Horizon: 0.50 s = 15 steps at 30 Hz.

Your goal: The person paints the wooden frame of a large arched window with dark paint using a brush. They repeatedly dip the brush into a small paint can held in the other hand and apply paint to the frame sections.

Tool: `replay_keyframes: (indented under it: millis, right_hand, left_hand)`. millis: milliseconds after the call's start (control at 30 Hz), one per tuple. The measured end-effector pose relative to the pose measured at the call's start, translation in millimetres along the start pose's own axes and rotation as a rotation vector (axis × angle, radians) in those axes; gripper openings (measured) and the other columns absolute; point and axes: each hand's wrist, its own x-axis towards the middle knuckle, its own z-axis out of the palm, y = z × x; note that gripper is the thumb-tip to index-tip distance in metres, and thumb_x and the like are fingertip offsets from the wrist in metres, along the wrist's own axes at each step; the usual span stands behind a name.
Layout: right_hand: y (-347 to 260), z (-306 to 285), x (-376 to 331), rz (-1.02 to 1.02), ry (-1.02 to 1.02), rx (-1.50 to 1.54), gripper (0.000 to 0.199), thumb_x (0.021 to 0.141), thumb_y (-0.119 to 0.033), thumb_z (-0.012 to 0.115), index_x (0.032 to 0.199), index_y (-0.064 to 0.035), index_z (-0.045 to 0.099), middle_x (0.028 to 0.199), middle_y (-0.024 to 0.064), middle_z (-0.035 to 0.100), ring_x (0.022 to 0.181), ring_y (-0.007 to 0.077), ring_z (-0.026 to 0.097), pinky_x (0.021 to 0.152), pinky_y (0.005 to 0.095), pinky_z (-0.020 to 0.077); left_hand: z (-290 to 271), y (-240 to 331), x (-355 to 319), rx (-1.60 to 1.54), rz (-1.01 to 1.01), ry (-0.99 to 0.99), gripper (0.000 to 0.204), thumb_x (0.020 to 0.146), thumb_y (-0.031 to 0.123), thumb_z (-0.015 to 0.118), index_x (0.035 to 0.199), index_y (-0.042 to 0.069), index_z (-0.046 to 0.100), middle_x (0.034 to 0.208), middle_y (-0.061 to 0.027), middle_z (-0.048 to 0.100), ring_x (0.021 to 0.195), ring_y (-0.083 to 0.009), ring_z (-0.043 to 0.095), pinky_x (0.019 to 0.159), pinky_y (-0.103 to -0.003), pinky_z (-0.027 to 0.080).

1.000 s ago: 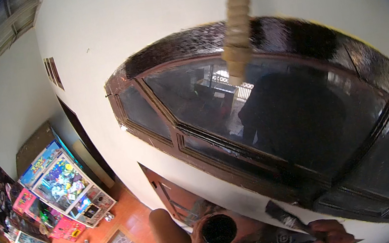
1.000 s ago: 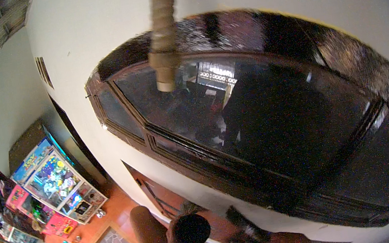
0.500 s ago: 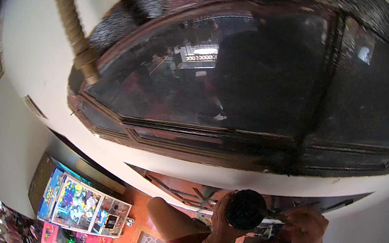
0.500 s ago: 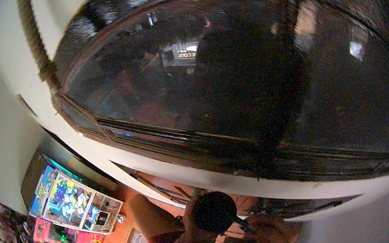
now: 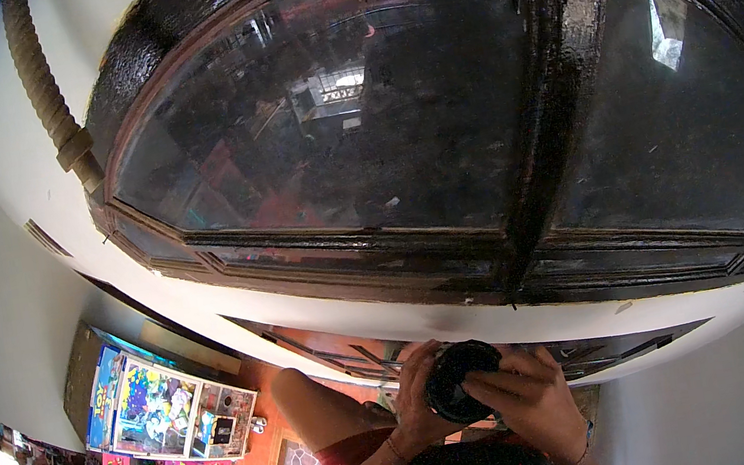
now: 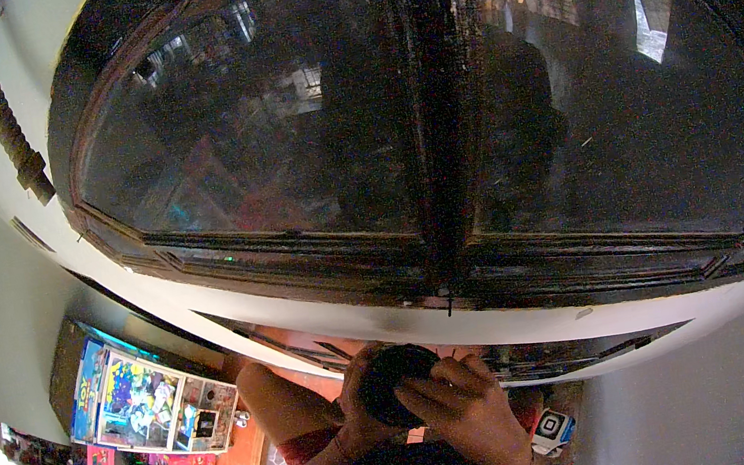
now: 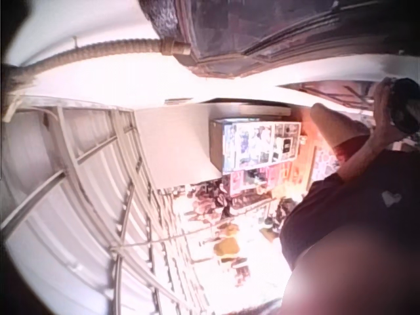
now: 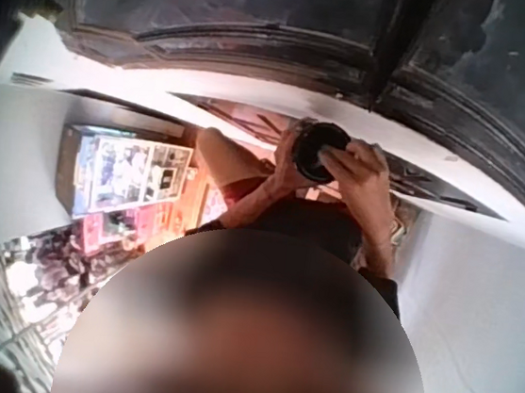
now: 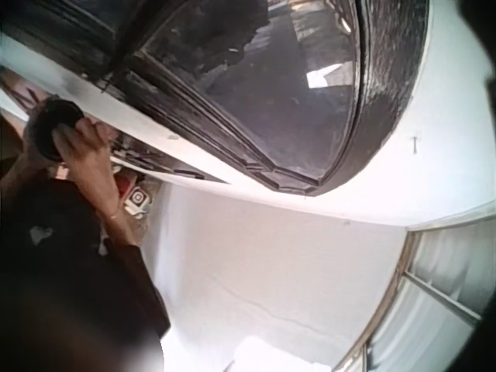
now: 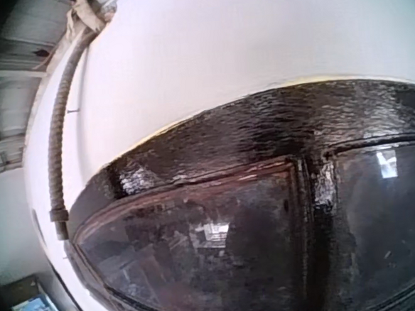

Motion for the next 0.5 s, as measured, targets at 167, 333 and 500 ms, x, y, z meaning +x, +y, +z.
replay_keyframes:
  millis: [167,333,500]
  right_hand:
    - [-1,8,7,-0.008,-0.049,-0.01,0.04,0.071,-0.021,0.066,0.108,-0.0086,0.071,0.102,0.0008,0.069,0.094,0.0208,0.062,0.091,0.0402,0.0494]
    - [-5,-4,3,0.086,0.027,0.006,0.04,0.071,-0.013,0.073,0.11,-0.0069,0.069,0.112,0.0102,0.07,0.101,0.0243,0.064,0.089,0.044,0.0523]
    - [-10,-17,-4,0.026,0.393,0.106,0.024,0.08,-0.007,0.08,0.099,-0.0059,0.065,0.098,0.0138,0.073,0.087,0.0334,0.07,0.071,0.0403,0.0569]
  left_hand:
    - [0,-1,7,0.06,0.164,0.072,0.117,0.064,0.047,0.094,0.152,0.008,0.029,0.144,-0.0276,0.047,0.131,-0.0433,0.051,0.11,-0.057,0.041]
    - [1,0,5,0.133,0.041,0.105,0.092,0.068,0.036,0.092,0.138,-0.001,0.044,0.128,-0.0282,0.059,0.119,-0.0423,0.06,0.103,-0.05,0.049]
    - [-5,4,9,0.133,-0.059,0.055,0.109,0.06,0.041,0.097,0.145,0.002,0.039,0.135,-0.0256,0.055,0.125,-0.0414,0.056,0.104,-0.053,0.047]
